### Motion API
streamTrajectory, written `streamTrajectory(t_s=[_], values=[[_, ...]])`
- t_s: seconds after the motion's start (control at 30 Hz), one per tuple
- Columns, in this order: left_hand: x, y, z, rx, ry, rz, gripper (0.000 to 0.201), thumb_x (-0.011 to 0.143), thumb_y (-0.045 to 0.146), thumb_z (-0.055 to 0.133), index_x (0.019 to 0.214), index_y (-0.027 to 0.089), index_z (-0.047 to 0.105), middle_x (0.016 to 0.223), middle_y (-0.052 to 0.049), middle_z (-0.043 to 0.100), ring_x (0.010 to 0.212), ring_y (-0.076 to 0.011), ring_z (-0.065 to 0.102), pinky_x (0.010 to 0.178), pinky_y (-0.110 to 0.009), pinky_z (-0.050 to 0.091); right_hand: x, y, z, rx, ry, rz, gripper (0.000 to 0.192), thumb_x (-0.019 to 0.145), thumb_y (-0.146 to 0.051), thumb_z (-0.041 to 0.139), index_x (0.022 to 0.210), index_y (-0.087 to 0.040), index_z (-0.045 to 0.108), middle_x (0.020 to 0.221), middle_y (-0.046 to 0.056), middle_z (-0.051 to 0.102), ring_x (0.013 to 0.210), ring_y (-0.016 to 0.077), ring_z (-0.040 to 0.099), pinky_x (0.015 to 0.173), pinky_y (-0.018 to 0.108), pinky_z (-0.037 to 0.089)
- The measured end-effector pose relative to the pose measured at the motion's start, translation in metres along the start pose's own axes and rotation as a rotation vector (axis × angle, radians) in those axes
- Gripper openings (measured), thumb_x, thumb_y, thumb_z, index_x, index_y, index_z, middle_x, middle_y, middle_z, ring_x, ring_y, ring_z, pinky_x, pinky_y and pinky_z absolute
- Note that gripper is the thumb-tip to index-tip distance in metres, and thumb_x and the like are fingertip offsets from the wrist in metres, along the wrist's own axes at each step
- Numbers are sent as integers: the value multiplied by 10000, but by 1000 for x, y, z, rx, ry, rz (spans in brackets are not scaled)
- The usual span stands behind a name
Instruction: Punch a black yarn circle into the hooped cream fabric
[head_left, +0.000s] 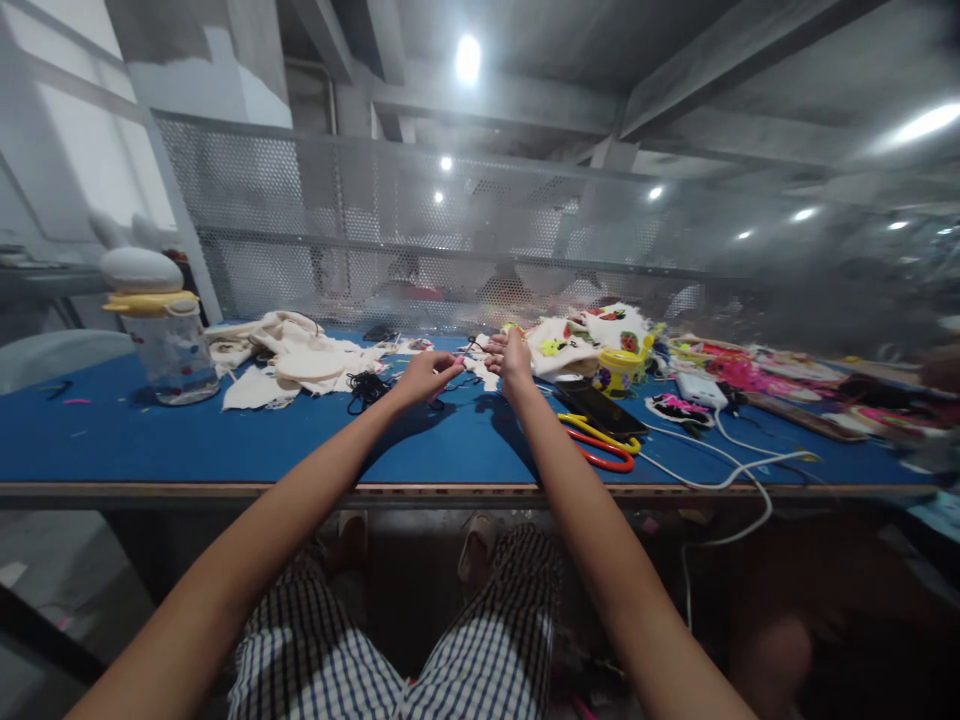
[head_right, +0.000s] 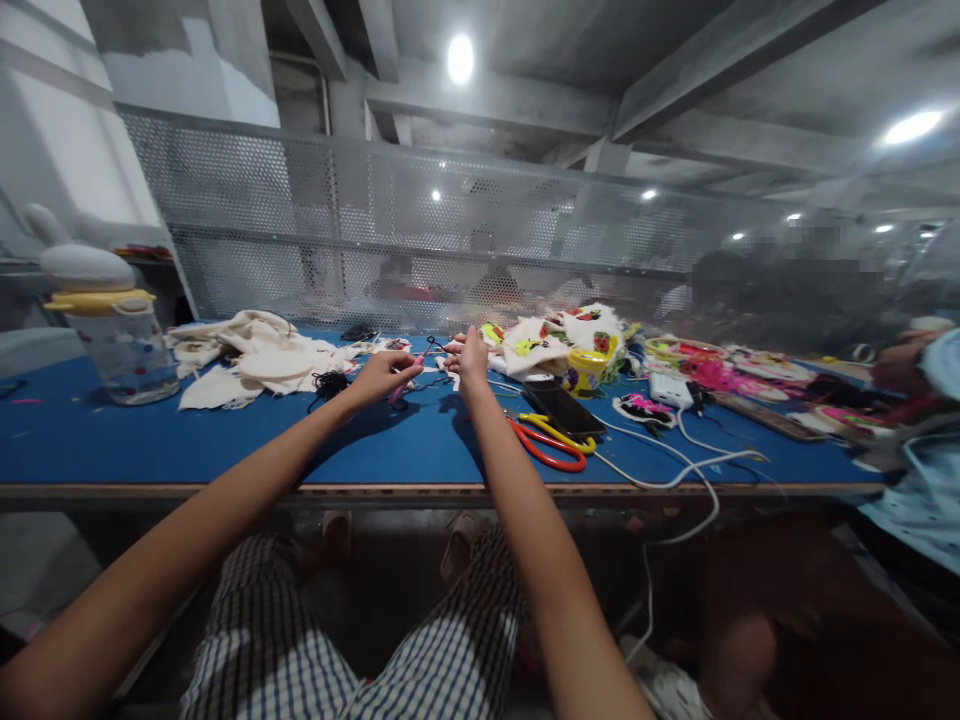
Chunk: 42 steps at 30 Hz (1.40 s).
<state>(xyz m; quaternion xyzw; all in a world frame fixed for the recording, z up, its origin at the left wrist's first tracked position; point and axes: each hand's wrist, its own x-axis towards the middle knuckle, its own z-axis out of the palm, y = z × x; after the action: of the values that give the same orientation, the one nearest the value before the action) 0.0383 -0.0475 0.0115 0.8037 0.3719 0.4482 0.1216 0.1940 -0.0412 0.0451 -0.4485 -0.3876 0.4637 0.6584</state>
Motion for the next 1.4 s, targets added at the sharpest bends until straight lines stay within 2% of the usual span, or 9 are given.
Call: streamTrajectory(t_s=[0.1, 0.27, 0.47, 0.73, 0.9, 1.07, 1.13, 1.27, 1.4], values=[[0, 0, 0, 4, -6, -6, 334, 804, 417, 502, 694, 135, 642, 562, -1, 590, 555, -121, 510, 571, -235, 383, -2, 0, -1, 68, -130, 66, 304, 932, -336, 392, 737, -147, 528, 538, -23, 565, 336, 56, 462, 358, 171, 359], [1, 0, -1, 24, 10, -31, 277, 784, 369, 529, 740, 131, 665, 626, -12, 633, 602, -131, 542, 609, -239, 399, -7, 4, -3, 85, -265, 4, 107, 821, -81, 542, 733, -134, 571, 520, -42, 578, 397, 35, 502, 413, 127, 400], [2, 0, -4, 86, 35, -67, 291, 804, 368, 519, 737, 122, 660, 640, -20, 621, 620, -142, 545, 620, -247, 378, 0, 6, -5, 93, -108, -58, 182, 804, -10, 500, 686, -142, 547, 467, -49, 544, 392, 33, 496, 425, 115, 407], [6, -7, -10, 122, 208, -172, 340, 877, 389, 444, 752, 149, 651, 649, -13, 589, 628, -149, 532, 588, -241, 346, 6, 7, -10, 104, 78, -106, 161, 755, -17, 513, 663, -148, 488, 452, -59, 526, 390, 34, 477, 383, 105, 379], [7, -17, -21, 139, 255, -254, 332, 902, 349, 414, 784, 147, 650, 635, -16, 579, 640, -159, 515, 585, -239, 324, 9, 7, -12, 119, 138, -89, 187, 694, 24, 485, 626, -150, 473, 410, -68, 487, 379, 35, 455, 354, 93, 356], [3, -30, -27, 151, 242, -212, 308, 909, 388, 401, 814, 186, 614, 700, -20, 581, 711, -172, 529, 621, -234, 329, 13, 9, -13, 122, 160, -63, 178, 675, 20, 490, 617, -149, 485, 402, -65, 487, 368, 40, 456, 341, 97, 363], [3, -34, -27, 65, 205, -262, 308, 883, 410, 438, 742, 185, 596, 634, -8, 538, 651, -162, 506, 592, -234, 324, 14, 9, -14, 133, 156, -57, 173, 662, 17, 500, 611, -147, 486, 399, -67, 485, 366, 40, 455, 341, 97, 368], [5, -39, -29, -318, 115, -534, 221, 783, 368, 581, 704, 162, 572, 490, 54, 370, 422, -85, 323, 454, -218, 228, 21, 9, -18, 195, 165, -52, 169, 617, 14, 527, 601, -147, 479, 403, -72, 489, 376, 44, 473, 345, 100, 383], [4, -43, -33, -539, 90, -592, 187, 775, 326, 600, 853, 157, 585, 548, 48, 427, 390, -48, 306, 412, -192, 180, 29, 9, -22, 196, 175, -58, 178, 605, 2, 570, 616, -154, 485, 409, -72, 496, 362, 55, 485, 330, 113, 390]])
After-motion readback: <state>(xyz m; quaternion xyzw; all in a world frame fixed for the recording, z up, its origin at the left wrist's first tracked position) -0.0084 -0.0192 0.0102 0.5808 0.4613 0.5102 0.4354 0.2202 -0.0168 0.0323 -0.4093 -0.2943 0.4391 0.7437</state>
